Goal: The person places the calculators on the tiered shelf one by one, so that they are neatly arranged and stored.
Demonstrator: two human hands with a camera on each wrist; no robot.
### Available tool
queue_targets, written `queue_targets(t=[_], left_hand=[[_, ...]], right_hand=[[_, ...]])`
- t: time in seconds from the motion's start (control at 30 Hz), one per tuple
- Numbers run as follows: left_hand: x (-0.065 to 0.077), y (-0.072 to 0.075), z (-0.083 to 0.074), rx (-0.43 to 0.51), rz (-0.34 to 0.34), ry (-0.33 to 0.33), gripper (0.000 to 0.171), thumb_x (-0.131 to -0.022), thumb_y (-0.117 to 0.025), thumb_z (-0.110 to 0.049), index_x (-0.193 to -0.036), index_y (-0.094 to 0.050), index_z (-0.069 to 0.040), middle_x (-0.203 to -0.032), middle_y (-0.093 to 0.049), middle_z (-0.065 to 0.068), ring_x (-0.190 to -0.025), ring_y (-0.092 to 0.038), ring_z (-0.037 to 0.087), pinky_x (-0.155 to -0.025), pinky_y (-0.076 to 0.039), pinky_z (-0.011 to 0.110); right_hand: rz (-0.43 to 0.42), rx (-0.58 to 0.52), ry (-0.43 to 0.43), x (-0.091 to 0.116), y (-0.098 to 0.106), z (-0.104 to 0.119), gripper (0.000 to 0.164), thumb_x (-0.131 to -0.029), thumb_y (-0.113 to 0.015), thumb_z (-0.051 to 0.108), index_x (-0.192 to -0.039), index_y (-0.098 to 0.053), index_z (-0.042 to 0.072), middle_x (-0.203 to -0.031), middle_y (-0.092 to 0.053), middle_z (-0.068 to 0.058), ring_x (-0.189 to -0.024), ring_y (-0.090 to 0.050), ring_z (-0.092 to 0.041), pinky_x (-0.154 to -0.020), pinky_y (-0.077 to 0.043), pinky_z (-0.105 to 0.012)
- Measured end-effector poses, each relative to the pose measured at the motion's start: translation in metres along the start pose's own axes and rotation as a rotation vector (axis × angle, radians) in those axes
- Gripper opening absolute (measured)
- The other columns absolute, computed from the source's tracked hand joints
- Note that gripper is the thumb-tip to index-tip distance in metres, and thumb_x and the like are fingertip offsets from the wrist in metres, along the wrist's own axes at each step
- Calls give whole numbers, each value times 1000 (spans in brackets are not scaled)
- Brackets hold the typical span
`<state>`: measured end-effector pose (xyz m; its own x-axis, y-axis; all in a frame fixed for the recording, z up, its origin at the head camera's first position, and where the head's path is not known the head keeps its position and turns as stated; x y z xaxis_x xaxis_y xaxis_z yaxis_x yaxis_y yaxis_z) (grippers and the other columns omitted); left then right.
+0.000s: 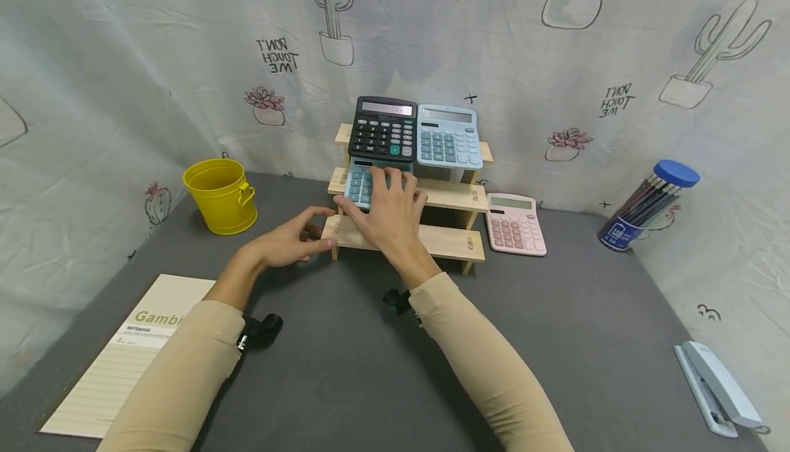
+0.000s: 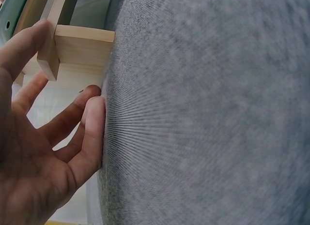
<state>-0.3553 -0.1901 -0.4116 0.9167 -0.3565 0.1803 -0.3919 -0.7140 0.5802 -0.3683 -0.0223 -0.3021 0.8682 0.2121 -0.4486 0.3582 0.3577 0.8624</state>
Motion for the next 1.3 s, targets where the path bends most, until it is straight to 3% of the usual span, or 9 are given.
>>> queue_targets(t=[0.23, 0.7, 0.97, 1.3], left_hand=[[0, -2, 0, 17, 6, 17, 78, -97, -66, -56, -158, -25, -32, -147, -47, 23, -126, -57, 40, -89, -58, 44], [-1, 4, -3, -11, -10, 14, 79, -96, -66, -58, -158, -26, -32, -144, -47, 22, -118, -61, 37, -86, -58, 42], [-2, 4, -6, -12, -7, 1, 79, -97, -66, -56, -159, -26, -30, -144, -46, 24, -117, -61, 37, -86, -58, 43], [-1, 3, 1, -8, -9, 24, 78, -95, -67, -58, -157, -25, -33, -147, -44, 23, -124, -57, 39, -89, -58, 44]], right_hand=[[9, 12, 32, 8, 3, -5, 83, -92, -44, 81, -152, -44, 23, -157, -38, -8, -144, -31, -38, -107, -32, -63], [-9, -12, 113, 33, 26, -30, 74, -95, -52, 74, -148, -50, 22, -159, -37, -7, -147, -24, -38, -111, -26, -63], [-33, -42, 154, 45, 39, -63, 62, -95, -61, 64, -140, -58, 22, -153, -45, -8, -143, -28, -38, -109, -26, -62], [-73, -130, 178, 54, 56, -111, 59, -92, -71, 54, -135, -62, 15, -145, -51, -12, -142, -32, -45, -109, -25, -66]])
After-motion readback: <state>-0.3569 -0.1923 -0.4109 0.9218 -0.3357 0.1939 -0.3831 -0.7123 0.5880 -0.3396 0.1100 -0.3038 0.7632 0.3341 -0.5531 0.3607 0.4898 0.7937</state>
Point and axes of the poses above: each hand's wrist, its own x-axis away from the middle knuckle, its own y-axis out of the back of the hand, z = x × y, the point moved 10 cm from there along -x, towards the middle knuckle
